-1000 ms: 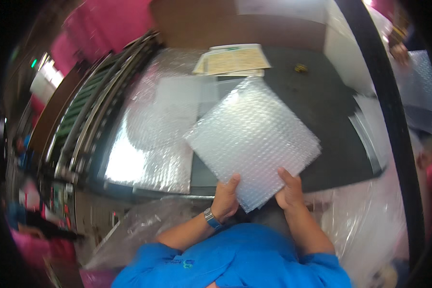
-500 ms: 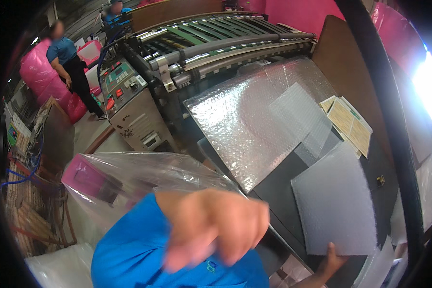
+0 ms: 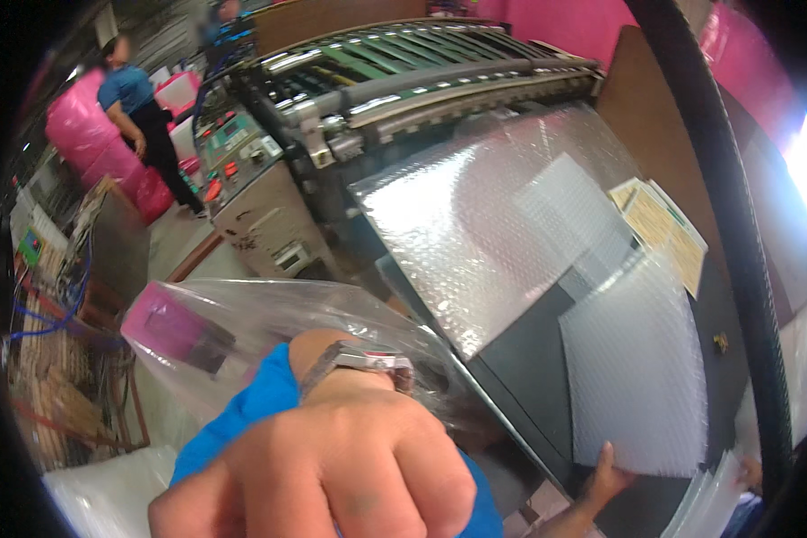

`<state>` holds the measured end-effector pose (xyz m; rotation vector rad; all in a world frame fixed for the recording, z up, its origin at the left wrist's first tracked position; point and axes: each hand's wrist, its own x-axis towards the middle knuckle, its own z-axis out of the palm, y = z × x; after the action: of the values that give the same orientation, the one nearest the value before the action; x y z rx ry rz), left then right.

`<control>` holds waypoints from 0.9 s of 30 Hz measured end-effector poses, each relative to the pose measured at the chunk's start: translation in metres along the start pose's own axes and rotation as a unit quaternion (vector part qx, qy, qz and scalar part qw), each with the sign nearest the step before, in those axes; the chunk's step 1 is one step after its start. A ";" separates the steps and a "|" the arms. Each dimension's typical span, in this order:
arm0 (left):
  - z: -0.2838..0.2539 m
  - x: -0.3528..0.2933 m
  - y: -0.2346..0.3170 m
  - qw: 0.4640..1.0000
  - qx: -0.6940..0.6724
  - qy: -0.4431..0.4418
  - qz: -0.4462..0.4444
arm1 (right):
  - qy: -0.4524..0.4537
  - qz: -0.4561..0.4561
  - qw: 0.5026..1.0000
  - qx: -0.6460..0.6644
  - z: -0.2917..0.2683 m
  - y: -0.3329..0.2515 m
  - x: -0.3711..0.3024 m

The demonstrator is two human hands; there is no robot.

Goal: The person stacks sheets of bubble wrap on a table, aligning them and occasionally separating them. They handle the bubble wrap by hand, moving sheets from one side of the table to another and organizing them into neat piles.

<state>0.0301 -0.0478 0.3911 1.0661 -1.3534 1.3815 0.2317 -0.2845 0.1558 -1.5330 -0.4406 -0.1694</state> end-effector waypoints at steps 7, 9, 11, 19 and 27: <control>0.026 -0.014 -0.018 0.983 -0.043 0.037 -0.174 | 0.019 0.042 0.997 0.066 0.033 -0.007 -0.008; 0.029 -0.019 -0.027 0.977 -0.094 -0.002 -0.189 | -0.024 0.033 0.998 0.043 0.034 -0.014 -0.007; 0.025 -0.026 -0.035 0.976 -0.128 -0.045 -0.173 | -0.045 0.027 0.998 0.037 0.035 -0.012 -0.013; 0.020 -0.015 -0.041 0.911 -0.185 -0.179 -0.323 | -0.079 0.070 0.991 0.085 0.053 -0.014 -0.012; -0.008 -0.077 -0.039 0.865 0.105 -0.097 -0.480 | -0.128 -0.020 0.991 -0.014 0.060 -0.005 -0.010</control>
<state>0.0855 -0.0419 0.3247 1.7394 -0.5933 0.6682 0.2107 -0.2274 0.1556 -1.5812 -0.6746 -0.0090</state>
